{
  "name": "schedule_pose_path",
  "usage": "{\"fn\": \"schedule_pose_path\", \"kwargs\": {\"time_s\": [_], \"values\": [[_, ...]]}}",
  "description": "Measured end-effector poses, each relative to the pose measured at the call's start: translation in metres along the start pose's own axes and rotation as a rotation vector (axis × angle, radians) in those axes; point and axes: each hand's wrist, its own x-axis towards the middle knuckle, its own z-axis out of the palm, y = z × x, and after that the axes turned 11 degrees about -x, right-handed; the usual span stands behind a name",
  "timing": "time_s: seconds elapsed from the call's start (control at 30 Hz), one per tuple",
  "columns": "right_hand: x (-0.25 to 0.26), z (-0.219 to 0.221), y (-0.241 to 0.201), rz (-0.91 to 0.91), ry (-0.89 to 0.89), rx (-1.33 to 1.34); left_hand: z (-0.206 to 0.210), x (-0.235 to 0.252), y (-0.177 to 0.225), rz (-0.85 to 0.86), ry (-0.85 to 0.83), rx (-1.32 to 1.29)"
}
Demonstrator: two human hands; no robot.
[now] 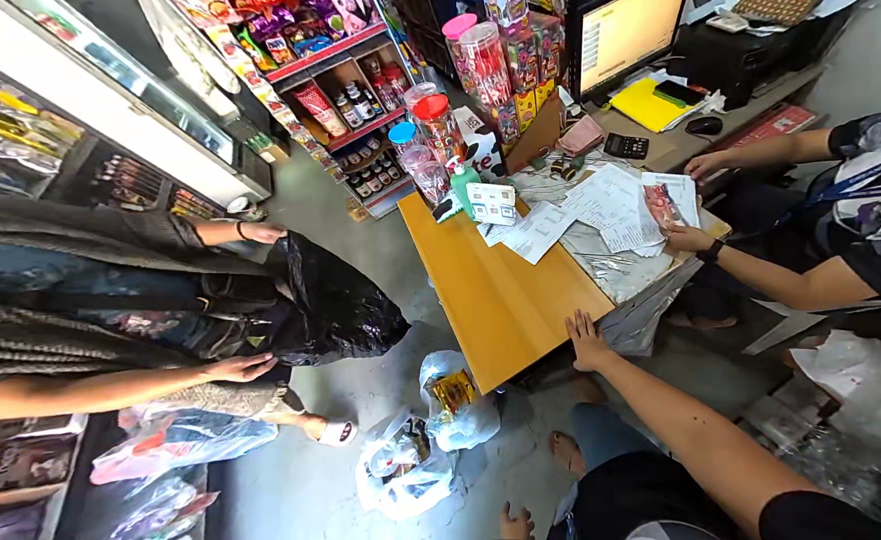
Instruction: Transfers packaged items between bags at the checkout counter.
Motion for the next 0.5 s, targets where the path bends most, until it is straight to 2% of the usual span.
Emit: {"fn": "schedule_pose_path", "kwargs": {"time_s": [0.2,0.5], "values": [[0.003,0.001,0.001,0.005,-0.012,-0.018,-0.009,0.002,-0.002,-0.004,0.007,-0.02],[0.002,0.0,0.0,0.011,-0.025,-0.026,0.004,-0.003,0.004,-0.023,-0.005,-0.05]]}}
